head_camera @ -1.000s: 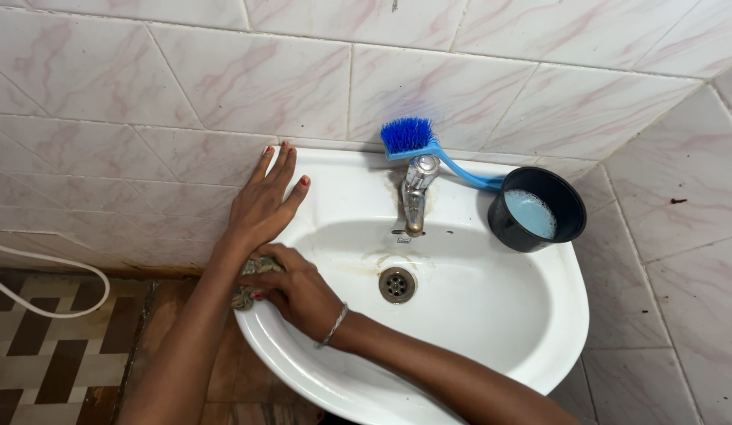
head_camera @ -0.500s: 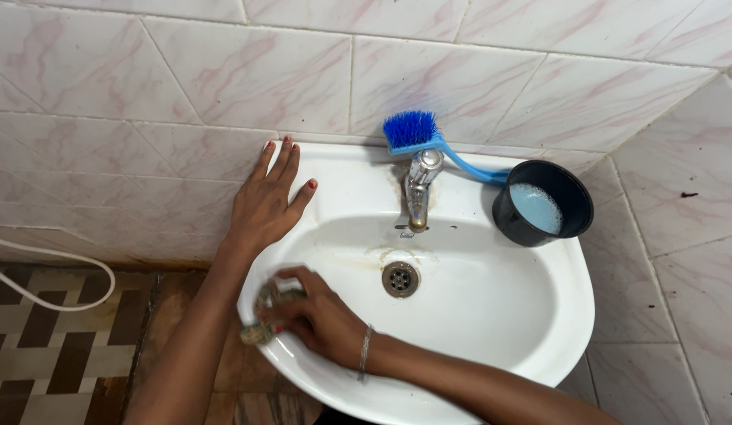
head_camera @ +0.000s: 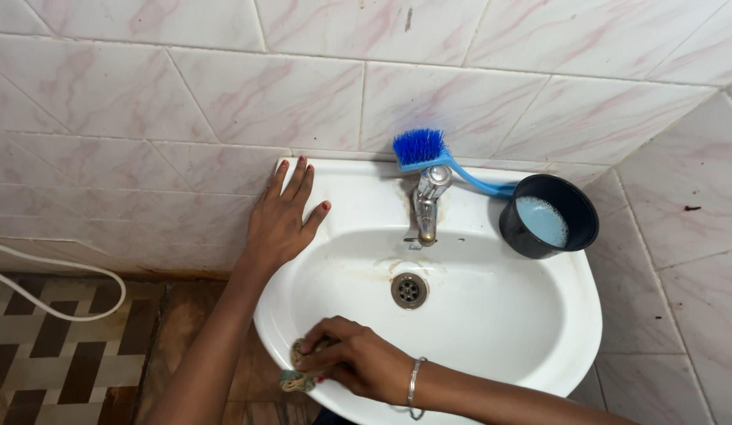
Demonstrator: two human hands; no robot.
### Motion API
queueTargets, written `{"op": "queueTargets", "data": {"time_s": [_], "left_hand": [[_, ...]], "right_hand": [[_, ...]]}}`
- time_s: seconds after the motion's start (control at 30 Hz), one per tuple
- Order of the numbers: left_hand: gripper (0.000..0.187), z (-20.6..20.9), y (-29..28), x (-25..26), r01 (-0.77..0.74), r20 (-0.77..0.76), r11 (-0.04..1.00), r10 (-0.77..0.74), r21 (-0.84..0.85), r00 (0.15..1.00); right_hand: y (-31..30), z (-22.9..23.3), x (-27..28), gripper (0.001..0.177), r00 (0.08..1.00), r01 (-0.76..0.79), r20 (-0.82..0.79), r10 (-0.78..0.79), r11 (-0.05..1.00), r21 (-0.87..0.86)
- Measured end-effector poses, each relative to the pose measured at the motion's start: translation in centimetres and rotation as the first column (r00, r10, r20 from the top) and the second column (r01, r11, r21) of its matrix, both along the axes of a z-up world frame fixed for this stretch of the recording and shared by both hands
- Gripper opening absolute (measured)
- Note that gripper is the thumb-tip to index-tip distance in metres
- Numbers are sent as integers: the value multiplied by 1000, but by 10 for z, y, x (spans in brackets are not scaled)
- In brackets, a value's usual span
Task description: The person scrubs the interior of a white bathroom sink using a green sponge. They wipe the basin, the drain area, and the sides of the sink repeatedly.
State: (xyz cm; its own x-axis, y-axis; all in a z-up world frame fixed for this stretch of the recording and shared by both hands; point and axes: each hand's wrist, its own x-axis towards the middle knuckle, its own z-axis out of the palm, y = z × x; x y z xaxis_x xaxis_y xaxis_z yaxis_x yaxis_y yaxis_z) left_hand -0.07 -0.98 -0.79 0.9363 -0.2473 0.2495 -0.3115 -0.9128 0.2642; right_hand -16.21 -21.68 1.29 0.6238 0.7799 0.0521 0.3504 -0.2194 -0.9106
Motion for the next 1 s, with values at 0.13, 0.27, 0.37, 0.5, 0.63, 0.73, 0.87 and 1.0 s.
{"op": "queueTargets", "data": {"time_s": [0.13,0.27,0.37,0.5,0.63,0.73,0.87,1.0], "left_hand": [[67,0,3,2,-12,-64,991,4,-132,998],[65,2,4,5,-33,-125,977,6,-213,992],[65,-1,3,2,-19,-99,978,-2,-209,995],[63,-1,6,3,3,-61,976,-17,-218,998],[64,-3,6,6,-19,-102,962,-9,-273,995],[64,-4,7,6,-29,-118,946,-10,-322,993],[64,-2,7,9,-51,-146,933,-2,-355,989],[65,-2,5,7,-54,-133,947,12,-317,991]], "right_hand": [[39,-16,19,26,949,104,288,-130,989,104],[60,-23,34,33,905,202,347,-245,967,157],[40,-19,24,35,959,110,254,-128,990,84],[-10,-9,9,39,997,-41,-61,45,997,63],[2,-17,17,40,998,59,-39,-56,993,103],[36,-26,34,44,962,231,116,-248,963,142],[67,-38,52,46,827,468,242,-507,860,203],[73,-56,58,41,654,600,367,-661,749,282]]}}
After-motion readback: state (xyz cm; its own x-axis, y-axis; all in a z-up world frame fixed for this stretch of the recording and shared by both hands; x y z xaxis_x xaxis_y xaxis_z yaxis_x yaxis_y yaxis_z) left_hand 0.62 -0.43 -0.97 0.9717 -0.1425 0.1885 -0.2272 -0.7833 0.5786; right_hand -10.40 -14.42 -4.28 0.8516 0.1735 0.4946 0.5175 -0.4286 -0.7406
